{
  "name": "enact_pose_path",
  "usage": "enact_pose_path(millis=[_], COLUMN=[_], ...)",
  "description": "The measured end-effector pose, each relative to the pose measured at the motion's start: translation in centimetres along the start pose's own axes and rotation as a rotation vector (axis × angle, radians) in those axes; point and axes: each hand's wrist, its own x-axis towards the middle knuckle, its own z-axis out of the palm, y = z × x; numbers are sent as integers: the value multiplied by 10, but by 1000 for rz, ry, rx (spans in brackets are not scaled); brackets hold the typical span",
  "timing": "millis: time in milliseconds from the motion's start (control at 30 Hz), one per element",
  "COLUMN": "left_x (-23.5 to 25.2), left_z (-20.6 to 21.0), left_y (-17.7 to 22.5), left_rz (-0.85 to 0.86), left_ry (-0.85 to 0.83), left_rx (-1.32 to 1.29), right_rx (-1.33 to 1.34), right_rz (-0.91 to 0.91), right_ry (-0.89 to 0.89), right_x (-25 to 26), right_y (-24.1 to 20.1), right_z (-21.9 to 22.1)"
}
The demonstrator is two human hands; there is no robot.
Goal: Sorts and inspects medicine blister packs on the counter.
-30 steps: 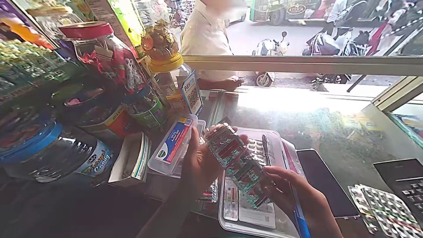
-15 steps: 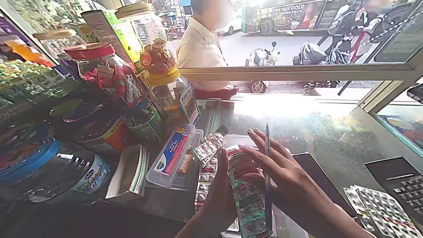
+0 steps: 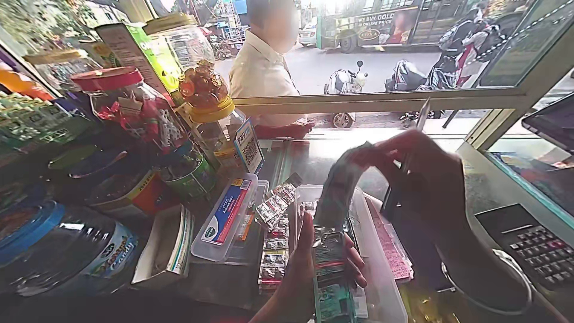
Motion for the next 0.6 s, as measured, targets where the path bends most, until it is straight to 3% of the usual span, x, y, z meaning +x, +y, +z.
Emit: enact_pose_path(millis=[133,300,433,500,600], left_x=[-1,0,10,15,19], left_z=[-3,-10,-10,-13,-21], left_y=[-3,6,10,13,19], left_rz=[-43,14,136,111,96], left_ry=[66,135,353,244,-138], left_rx=[-96,-120,185,505,983], right_rx=[38,66,121,163,209], right_rz=[234,549,609,624,647], right_ry=[43,-61,-47,-35,2], right_x=[41,9,-13,-17,-23], right_y=[61,111,117,115,109], right_z=[-14,-4,-5,-9,-19])
